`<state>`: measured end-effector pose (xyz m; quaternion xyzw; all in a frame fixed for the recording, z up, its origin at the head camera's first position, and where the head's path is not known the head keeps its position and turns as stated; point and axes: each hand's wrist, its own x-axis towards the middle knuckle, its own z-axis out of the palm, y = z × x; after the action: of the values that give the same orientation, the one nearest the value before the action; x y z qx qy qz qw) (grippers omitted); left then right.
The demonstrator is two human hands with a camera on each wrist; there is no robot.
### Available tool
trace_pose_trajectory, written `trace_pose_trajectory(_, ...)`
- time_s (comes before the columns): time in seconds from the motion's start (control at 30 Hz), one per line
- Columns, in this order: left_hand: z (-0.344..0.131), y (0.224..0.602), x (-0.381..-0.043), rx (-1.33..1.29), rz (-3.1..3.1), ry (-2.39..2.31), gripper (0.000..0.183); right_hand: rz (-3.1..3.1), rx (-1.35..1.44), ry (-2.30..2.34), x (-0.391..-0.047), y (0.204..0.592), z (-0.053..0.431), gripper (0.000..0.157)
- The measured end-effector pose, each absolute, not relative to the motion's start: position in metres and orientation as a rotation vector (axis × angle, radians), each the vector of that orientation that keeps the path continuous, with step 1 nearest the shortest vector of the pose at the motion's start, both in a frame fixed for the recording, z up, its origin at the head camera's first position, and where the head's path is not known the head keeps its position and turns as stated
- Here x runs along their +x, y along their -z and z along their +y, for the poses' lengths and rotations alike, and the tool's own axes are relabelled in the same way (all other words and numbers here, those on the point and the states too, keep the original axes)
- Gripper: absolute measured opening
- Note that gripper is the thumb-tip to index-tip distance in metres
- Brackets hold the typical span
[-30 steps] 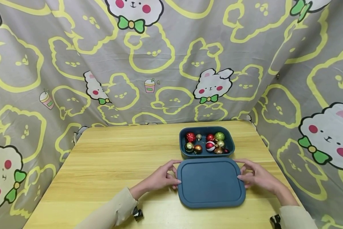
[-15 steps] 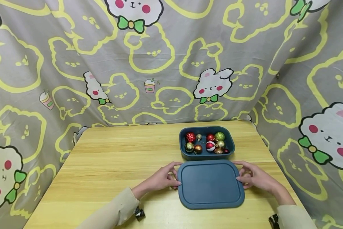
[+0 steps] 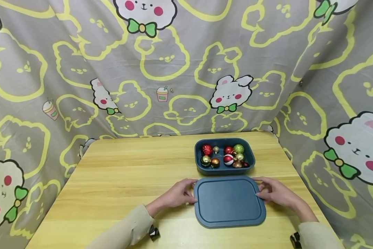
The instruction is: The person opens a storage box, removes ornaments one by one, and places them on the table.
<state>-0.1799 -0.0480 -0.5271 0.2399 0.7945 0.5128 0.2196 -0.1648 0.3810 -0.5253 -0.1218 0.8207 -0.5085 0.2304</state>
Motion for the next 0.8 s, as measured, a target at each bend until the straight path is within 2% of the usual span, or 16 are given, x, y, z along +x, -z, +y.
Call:
trace_pose_trajectory(0.27, -0.0469, 0.529, -0.1772, 0.669, 2.267, -1.368, 0.071, 2.408, -0.392, 1.31, -0.1643, 0.5261, 0.3747, 0.062)
trace_pose_trajectory(0.8, -0.0467, 0.5278, -0.1748, 0.666, 2.329, -1.278, 0.078, 2.489, -0.382, 1.228, -0.167, 0.5235, 0.3734, 0.062)
